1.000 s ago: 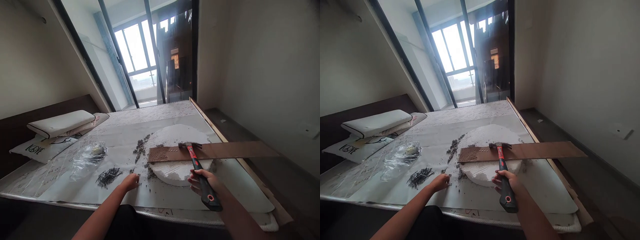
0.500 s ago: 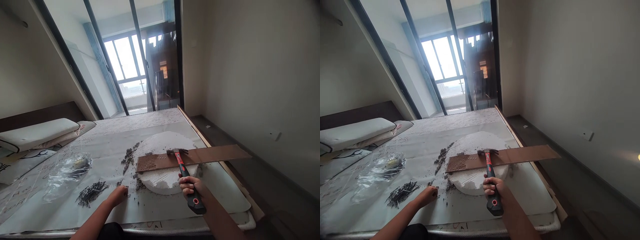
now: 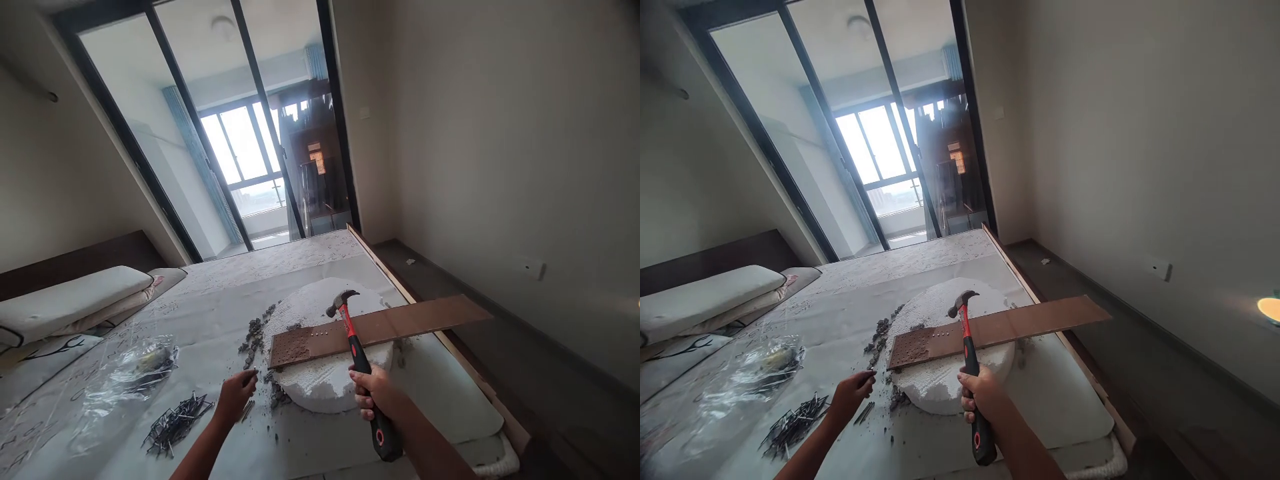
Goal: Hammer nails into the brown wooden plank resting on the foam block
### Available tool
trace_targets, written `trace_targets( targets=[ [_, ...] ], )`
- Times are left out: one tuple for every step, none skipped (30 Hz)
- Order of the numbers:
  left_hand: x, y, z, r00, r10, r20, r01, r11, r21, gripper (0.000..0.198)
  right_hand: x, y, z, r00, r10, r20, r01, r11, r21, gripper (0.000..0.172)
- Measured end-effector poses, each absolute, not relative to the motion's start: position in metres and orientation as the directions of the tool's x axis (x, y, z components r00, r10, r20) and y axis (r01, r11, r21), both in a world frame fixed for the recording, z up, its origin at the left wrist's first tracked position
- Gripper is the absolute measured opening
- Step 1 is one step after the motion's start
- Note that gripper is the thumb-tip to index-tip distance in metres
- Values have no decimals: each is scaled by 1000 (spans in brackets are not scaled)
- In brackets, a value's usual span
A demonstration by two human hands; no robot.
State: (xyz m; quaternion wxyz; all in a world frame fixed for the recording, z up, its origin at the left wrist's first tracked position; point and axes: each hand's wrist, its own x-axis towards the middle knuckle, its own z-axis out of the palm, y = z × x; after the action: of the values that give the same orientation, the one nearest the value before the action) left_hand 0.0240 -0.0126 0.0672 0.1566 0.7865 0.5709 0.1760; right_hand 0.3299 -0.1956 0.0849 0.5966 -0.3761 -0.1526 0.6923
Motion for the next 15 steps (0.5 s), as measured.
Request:
trace_targets(
  targets=[
    [38,-15,74,300,949,97,803,-307,511,31,331,-196,85,47,947,-318,-665,-208,-717,36],
    [54,-17,80,312,945,99,768,-313,559,33,333,-197,86,92,950,-297,-605,-183,-775,38],
    [71,-19,84,330,938,102,719,-320,617,34,337,-198,87,126,953,-276,-538,-168,-826,41],
    [90,-21,88,353,930,100,672,-327,665,36,341,-200,89,149,954,-259,-473,-161,-866,43],
    [108,-21,91,374,922,98,636,-332,697,37,345,-202,90,163,955,-249,-421,-161,-893,44],
    [126,-21,92,377,921,99,605,-325,727,38,350,-204,92,173,955,-242,-377,-163,-912,45],
    [144,-21,92,400,912,93,574,-328,750,39,354,-207,93,182,955,-234,-345,-161,-925,45],
    [161,-20,91,415,904,101,545,-336,768,39,357,-210,94,191,955,-225,-324,-155,-933,45],
    [176,-18,88,418,902,105,527,-335,781,39,360,-212,95,195,956,-220,-312,-153,-938,45],
    [190,-16,85,421,901,104,517,-332,789,38,361,-215,95,193,956,-222,-307,-157,-939,45],
    [202,-13,82,413,905,106,518,-329,790,37,362,-217,95,190,955,-228,-309,-163,-937,46],
    [212,-11,78,399,911,108,528,-324,785,36,363,-219,93,188,953,-238,-315,-171,-934,47],
    [221,-8,74,383,917,111,542,-321,777,34,363,-221,92,188,950,-249,-321,-180,-930,48],
    [228,-6,70,366,923,118,557,-319,767,33,363,-222,89,189,947,-261,-328,-189,-926,49],
    [233,-3,66,351,928,127,570,-319,757,33,363,-224,87,188,944,-272,-334,-199,-921,51]
  ],
)
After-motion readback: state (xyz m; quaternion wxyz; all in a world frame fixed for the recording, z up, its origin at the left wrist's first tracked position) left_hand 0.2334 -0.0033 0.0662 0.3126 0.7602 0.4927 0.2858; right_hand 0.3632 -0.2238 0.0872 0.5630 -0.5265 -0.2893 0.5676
